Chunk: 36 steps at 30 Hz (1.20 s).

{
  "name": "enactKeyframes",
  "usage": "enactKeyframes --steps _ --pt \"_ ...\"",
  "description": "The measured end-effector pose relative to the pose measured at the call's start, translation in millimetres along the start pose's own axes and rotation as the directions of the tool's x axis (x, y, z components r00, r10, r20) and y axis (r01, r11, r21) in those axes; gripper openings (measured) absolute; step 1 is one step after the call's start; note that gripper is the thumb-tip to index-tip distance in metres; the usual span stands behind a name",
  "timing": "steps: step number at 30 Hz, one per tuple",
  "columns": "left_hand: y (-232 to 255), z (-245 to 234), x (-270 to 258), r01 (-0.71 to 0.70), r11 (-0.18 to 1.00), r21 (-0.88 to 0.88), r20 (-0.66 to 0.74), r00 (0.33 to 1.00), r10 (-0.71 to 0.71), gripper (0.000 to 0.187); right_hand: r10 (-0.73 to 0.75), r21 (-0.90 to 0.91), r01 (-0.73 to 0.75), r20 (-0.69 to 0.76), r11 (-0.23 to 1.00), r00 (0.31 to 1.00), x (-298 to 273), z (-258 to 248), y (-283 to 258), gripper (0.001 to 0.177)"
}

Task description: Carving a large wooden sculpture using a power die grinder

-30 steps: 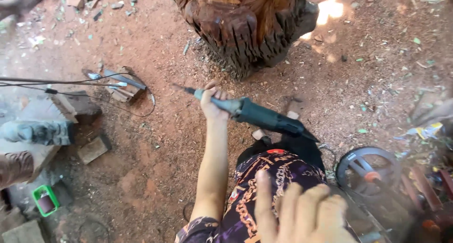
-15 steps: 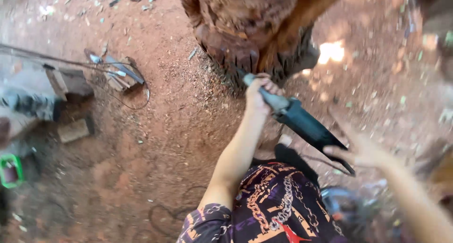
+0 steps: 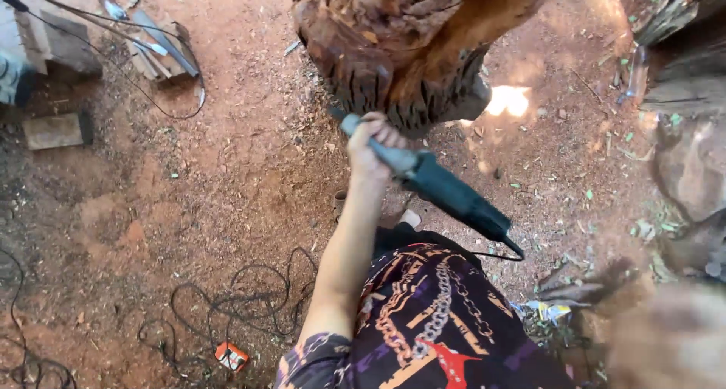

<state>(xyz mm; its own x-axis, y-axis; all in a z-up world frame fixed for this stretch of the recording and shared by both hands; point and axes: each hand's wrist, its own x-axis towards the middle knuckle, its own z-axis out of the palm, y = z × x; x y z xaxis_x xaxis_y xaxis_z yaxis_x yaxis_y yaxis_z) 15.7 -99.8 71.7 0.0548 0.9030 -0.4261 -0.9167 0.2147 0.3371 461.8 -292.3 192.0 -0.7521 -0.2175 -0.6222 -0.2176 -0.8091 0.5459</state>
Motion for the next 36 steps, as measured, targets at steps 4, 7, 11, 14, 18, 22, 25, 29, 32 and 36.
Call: enactKeyframes --steps 4,7,11,14,18,22,25,29,32,36 --pt "9.3 -64.3 3.0 -0.038 0.999 -0.022 0.054 0.998 0.04 0.013 -0.393 -0.191 0.474 -0.84 0.859 0.375 45.1 131.1 79.0 0.096" --pt "15.6 -105.4 7.0 -0.067 0.997 0.039 0.08 0.995 0.063 0.011 -0.58 -0.297 0.592 -0.725 0.749 0.37 58.5 201.3 106.6 0.088" --pt "38.5 -130.3 -4.5 -0.135 0.988 0.077 0.048 0.99 0.131 0.009 -0.814 -0.433 0.72 -0.484 0.542 0.322 82.7 276.0 113.5 0.077" --pt "60.0 -122.5 -14.9 -0.139 0.984 0.112 0.05 0.99 0.134 0.011 -0.925 -0.486 0.792 -0.274 0.369 0.263 104.0 307.9 106.3 0.068" --pt "75.5 -122.1 -17.9 -0.139 0.984 0.111 0.043 0.99 0.135 0.013 -0.988 -0.495 0.861 0.033 0.113 0.149 127.1 324.1 82.9 0.057" --pt "86.8 -130.7 -18.9 -0.133 0.984 0.115 0.054 0.99 0.128 0.012 -0.946 -0.411 0.901 0.324 -0.135 0.006 141.5 319.1 66.4 0.047" --pt "94.6 -131.7 -21.1 -0.121 0.986 0.113 0.061 0.991 0.115 0.013 -0.847 -0.301 0.904 0.52 -0.302 -0.109 148.0 306.4 54.0 0.039" --pt "103.5 -135.5 -18.9 -0.116 0.988 0.107 0.078 0.991 0.108 0.013 -0.611 -0.097 0.866 0.747 -0.49 -0.262 148.9 288.9 35.5 0.031" --pt "106.9 -142.9 -14.0 -0.098 0.991 0.089 0.097 0.991 0.089 0.01 -0.376 0.083 0.801 0.851 -0.593 -0.366 142.5 273.7 28.5 0.026" --pt "111.3 -84.4 -36.2 -0.089 0.994 0.061 -0.121 0.988 0.096 0.009 -0.112 0.272 0.731 0.896 -0.625 -0.429 127.7 265.7 20.2 0.023"
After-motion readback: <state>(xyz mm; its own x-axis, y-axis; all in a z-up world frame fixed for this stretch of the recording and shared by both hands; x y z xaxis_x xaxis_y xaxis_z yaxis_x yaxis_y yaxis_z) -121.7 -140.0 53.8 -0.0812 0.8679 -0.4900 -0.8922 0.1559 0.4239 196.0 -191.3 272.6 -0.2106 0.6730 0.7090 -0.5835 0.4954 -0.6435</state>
